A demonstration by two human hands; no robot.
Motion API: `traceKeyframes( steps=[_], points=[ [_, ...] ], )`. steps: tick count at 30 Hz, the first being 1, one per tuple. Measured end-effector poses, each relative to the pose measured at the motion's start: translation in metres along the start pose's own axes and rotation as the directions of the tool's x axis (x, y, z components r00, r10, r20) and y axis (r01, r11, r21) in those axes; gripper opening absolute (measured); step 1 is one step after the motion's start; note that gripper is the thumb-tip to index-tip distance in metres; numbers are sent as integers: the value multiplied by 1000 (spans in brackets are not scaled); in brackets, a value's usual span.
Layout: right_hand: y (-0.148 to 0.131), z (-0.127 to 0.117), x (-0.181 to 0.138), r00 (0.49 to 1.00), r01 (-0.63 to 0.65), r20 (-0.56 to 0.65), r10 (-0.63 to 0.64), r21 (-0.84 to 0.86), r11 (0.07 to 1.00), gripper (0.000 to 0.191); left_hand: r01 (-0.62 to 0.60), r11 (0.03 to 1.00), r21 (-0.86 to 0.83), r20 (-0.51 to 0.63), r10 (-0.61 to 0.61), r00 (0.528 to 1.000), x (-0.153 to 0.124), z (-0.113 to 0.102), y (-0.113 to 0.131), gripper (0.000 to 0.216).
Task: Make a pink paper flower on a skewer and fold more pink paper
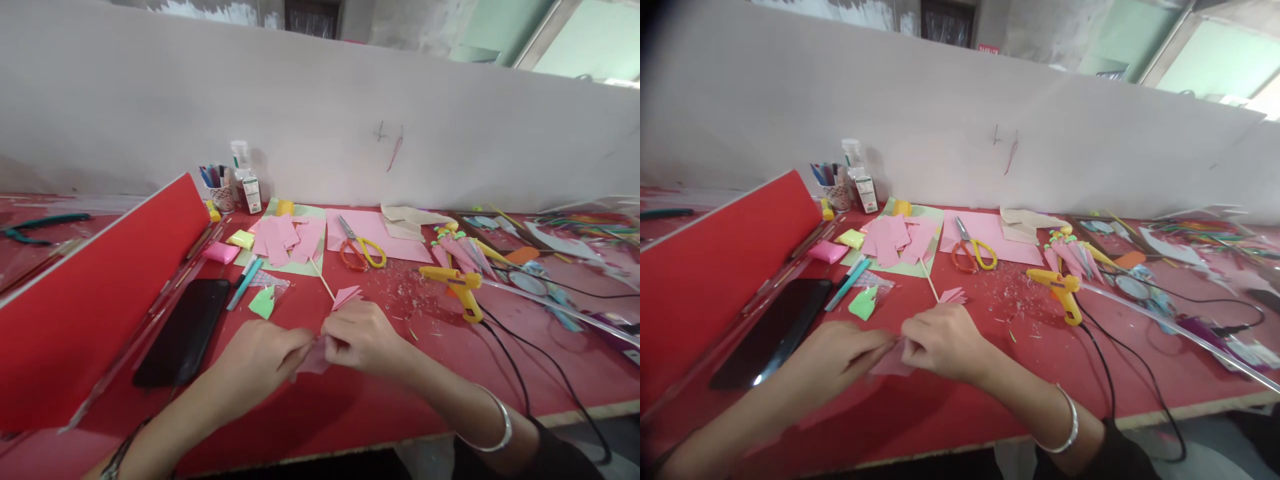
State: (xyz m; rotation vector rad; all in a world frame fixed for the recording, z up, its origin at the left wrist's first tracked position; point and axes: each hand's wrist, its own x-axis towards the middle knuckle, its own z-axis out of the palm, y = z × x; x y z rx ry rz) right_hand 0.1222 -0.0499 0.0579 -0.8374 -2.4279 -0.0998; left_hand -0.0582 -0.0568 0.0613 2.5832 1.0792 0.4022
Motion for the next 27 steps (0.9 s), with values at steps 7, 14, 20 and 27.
traceKeyframes(
  steps=[7,14,20,27],
  points=[
    [36,-14,-25,957,-288,5,289,-50,956,21,95,995,-41,32,-94,995,-12,-20,-18,39],
    [19,-17,-14,985,-129,121,121,58,990,15,81,989,121,98,-93,991,-3,-17,-10,39],
    [4,-3,-1,909,-195,376,179,7,981,27,-53,926,374,-213,141,967,7,-6,0,28],
    [4,-3,6,889,-294,424,175,234,927,21,-119,878,463,-284,275,918,10,0,3,33]
  ],
)
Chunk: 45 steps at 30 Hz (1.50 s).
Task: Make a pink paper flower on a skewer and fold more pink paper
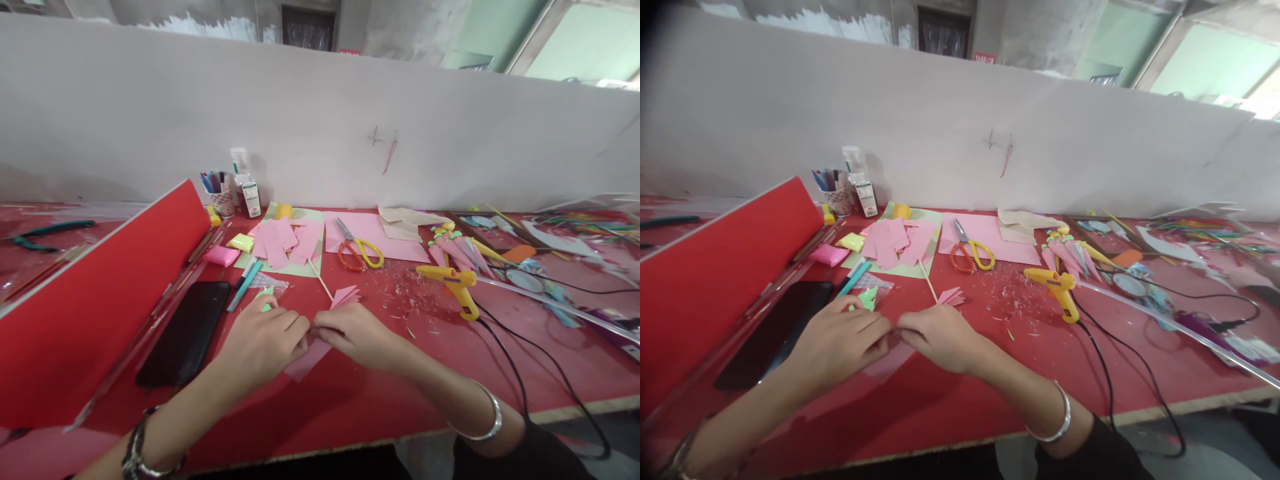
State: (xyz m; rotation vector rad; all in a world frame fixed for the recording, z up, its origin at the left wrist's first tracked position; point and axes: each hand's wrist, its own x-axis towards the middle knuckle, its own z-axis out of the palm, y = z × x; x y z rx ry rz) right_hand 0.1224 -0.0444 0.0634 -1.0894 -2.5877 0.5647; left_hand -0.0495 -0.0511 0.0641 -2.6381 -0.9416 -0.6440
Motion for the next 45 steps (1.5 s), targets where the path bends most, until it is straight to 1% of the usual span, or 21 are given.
traceKeyframes(
  steps=[2,5,7,8,9,11,12,14,16,17,18,20,23,26,28,30,34,39,41,43,45],
  points=[
    [3,-3,-4,999,12,-39,-10,49,999,26,16,1000,-7,14,-16,1000,-3,-1,-7,33],
    [10,-7,-12,993,-10,-117,28,144,990,29,133,991,-8,97,-131,987,-10,-2,-26,31],
    [16,-9,-17,980,-65,-166,108,245,967,28,276,961,5,164,-273,948,-15,-2,-37,27],
    [18,-10,-19,968,-106,-185,170,313,944,28,362,932,-11,184,-354,917,-17,-2,-41,25],
    [20,-9,-20,951,-148,-194,239,393,908,27,440,895,-73,210,-418,884,-18,-1,-43,23],
    [23,-4,-19,916,-214,-170,365,561,799,26,551,771,-319,290,-474,832,-19,1,-42,19],
    [22,-1,-17,906,-229,-136,400,638,735,27,566,673,-477,336,-456,824,-18,3,-39,24],
    [20,8,-13,912,-231,-54,407,753,617,31,534,424,-731,402,-366,840,-15,7,-31,40],
    [17,18,-9,929,-222,18,370,828,515,34,502,212,-839,435,-292,852,-11,12,-22,47],
    [16,22,-7,936,-216,46,350,860,463,34,495,134,-858,448,-274,851,-9,14,-19,47],
    [15,27,-6,940,-210,67,334,886,413,35,494,71,-866,462,-264,847,-8,16,-16,47],
    [13,33,-5,945,-202,98,312,925,321,35,484,-19,-875,473,-249,845,-6,20,-14,48],
    [11,36,-6,943,-222,143,300,943,247,35,469,-76,-880,474,-208,855,-6,25,-13,47],
    [8,36,-7,942,-243,160,296,933,266,34,506,-88,-858,512,-217,831,-7,30,-13,38],
    [8,37,-6,942,-229,139,305,932,281,34,504,-151,-850,527,-242,815,-8,31,-13,32],
    [8,38,-6,941,-216,122,316,935,282,34,468,-228,-854,518,-279,809,-9,32,-13,32],
    [12,39,-5,933,-222,125,337,937,268,35,448,-282,-848,524,-327,787,-8,31,-13,35],
    [13,44,-5,922,-253,181,342,951,179,35,358,-336,-871,462,-316,829,-9,34,-11,49],
    [12,46,-6,916,-268,199,348,950,163,35,352,-368,-860,473,-318,822,-9,35,-9,50],
    [10,45,-6,910,-295,216,353,937,186,35,363,-392,-845,499,-333,800,-9,36,-8,51],
    [7,42,-6,902,-314,200,383,913,262,33,392,-391,-833,530,-356,770,-8,36,-6,51]
  ],
)
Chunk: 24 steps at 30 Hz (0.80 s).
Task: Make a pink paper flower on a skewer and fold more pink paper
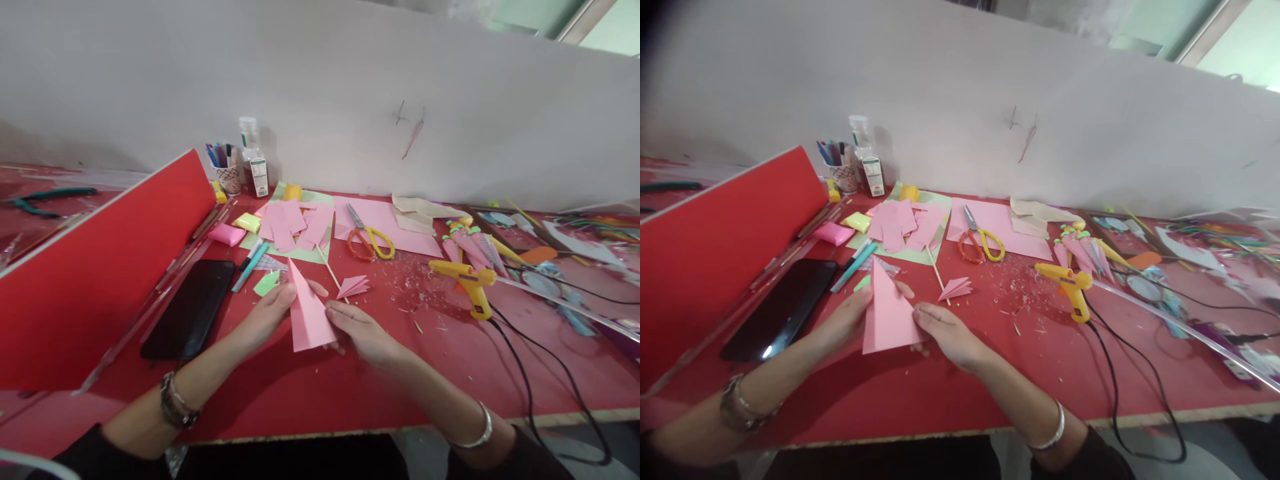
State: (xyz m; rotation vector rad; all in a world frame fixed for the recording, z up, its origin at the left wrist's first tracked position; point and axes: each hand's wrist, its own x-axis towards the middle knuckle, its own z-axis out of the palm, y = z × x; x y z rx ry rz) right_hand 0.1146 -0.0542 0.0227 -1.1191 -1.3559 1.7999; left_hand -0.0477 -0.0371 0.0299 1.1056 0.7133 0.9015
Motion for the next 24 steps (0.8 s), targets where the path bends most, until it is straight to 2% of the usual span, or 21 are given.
traceKeyframes(
  steps=[3,5,8,10,12,14,16,18,20,22,24],
  points=[
    [-6,-1,-3,991,105,-58,-120,-215,971,31,83,988,132,-142,-64,988,0,4,4,45],
    [-8,-3,-6,973,210,-16,-230,-351,913,36,138,959,250,-226,-81,971,1,7,7,37],
    [-7,-3,-10,936,321,48,-349,-525,788,67,125,924,363,-201,-53,978,1,8,8,30],
    [-6,0,-13,893,338,24,-449,-695,634,84,102,893,439,-176,-26,984,3,7,6,30],
    [-6,4,-16,820,319,39,-571,-859,400,75,92,852,516,-152,-15,988,5,5,2,32],
    [-9,8,-20,746,276,82,-661,-941,195,48,80,835,545,-111,-22,994,6,4,0,34],
    [-12,8,-25,719,241,89,-690,-962,128,32,87,841,535,-66,-61,996,6,2,0,34],
    [-15,4,-31,747,252,98,-657,-957,143,28,142,845,516,-52,-135,990,5,1,1,37],
    [-16,-3,-37,777,306,170,-606,-943,128,25,204,848,489,-50,-206,977,4,-1,2,40],
    [-15,-9,-43,766,359,272,-583,-932,38,22,244,855,458,-42,-253,967,3,-4,2,41],
    [-11,-14,-48,724,371,364,-585,-922,-115,29,263,856,445,-12,-288,958,3,-8,2,42]
  ],
)
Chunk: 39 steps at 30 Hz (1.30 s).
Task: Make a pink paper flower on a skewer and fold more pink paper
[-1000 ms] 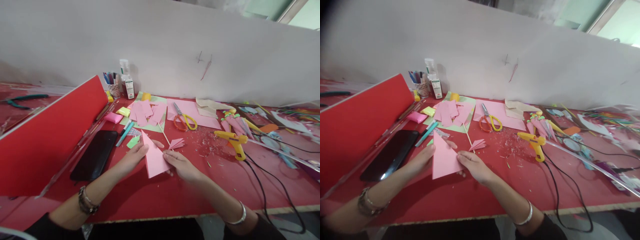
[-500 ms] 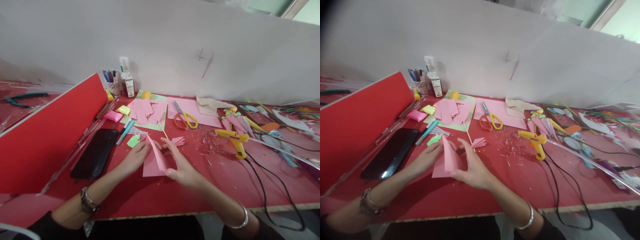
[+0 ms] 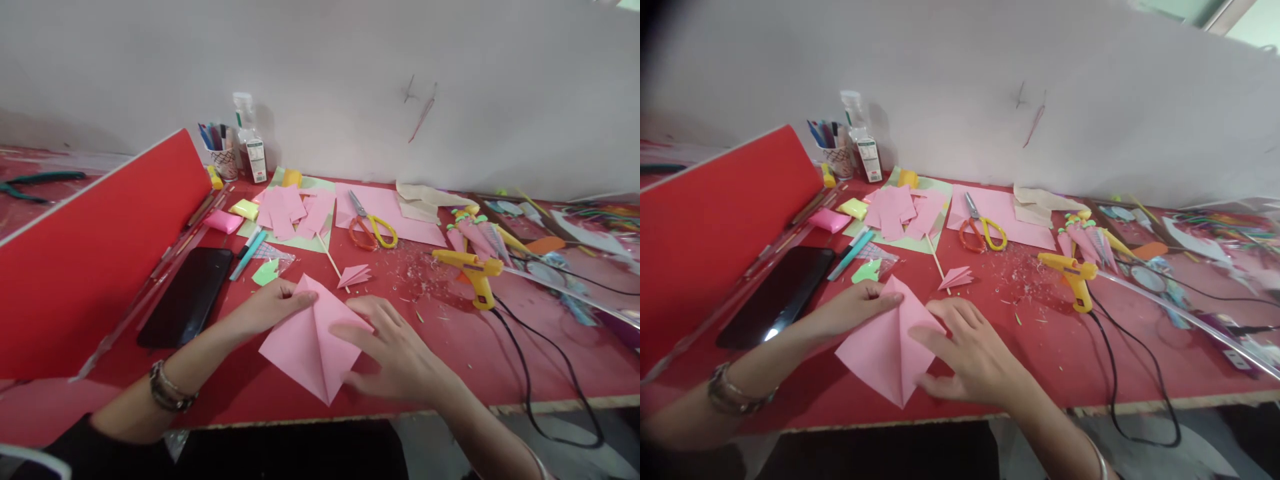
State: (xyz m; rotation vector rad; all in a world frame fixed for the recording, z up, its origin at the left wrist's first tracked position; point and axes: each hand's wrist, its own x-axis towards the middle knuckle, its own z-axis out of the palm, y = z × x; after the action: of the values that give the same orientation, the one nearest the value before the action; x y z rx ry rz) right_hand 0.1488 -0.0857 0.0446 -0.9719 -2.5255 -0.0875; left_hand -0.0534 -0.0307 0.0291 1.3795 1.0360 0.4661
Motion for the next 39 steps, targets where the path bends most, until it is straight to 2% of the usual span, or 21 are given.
traceKeyframes(
  steps=[3,5,9,12,14,15,17,19,21,23,25,27,32,34,39],
  points=[
    [1,4,-8,997,46,-48,-58,-215,976,34,-14,998,60,48,11,999,3,-3,-2,45],
    [1,10,-12,996,79,-18,-88,-285,955,34,-32,993,113,57,26,998,4,-2,-2,46],
    [1,17,-21,984,156,123,-127,-257,954,45,-14,989,147,58,6,998,5,0,0,45],
    [2,19,-25,987,156,85,-138,-283,946,25,-16,982,189,80,1,997,7,2,-1,44],
    [2,19,-25,988,153,34,-149,-272,950,28,-58,950,308,77,35,996,9,3,-3,41],
    [2,19,-24,989,145,18,-146,-255,956,30,-88,911,402,51,73,996,8,4,-3,36],
    [2,21,-22,994,105,6,-107,-212,971,33,-134,772,622,-32,195,980,5,7,-4,25],
    [3,23,-22,998,55,25,-51,-165,985,33,-171,576,799,-50,347,936,-1,9,-4,35],
    [5,25,-23,999,12,45,-7,-107,994,33,-269,401,876,82,427,901,-11,11,-4,43],
    [6,27,-26,999,-14,45,17,-48,999,32,-414,323,851,267,413,871,-20,12,-5,44],
    [6,27,-27,999,-30,36,30,8,1000,31,-473,328,818,350,369,861,-28,15,-7,53],
    [4,26,-28,998,-36,51,33,61,998,29,-458,314,832,347,348,871,-33,19,-11,55],
    [0,26,-30,991,-92,110,71,206,974,27,-411,213,887,300,411,861,-35,29,-26,25],
    [0,27,-32,983,-164,124,135,257,952,25,-393,232,890,256,459,851,-35,32,-29,23],
    [3,26,-31,940,-337,151,305,286,897,23,-309,356,882,76,540,838,-37,37,-34,25]
  ],
)
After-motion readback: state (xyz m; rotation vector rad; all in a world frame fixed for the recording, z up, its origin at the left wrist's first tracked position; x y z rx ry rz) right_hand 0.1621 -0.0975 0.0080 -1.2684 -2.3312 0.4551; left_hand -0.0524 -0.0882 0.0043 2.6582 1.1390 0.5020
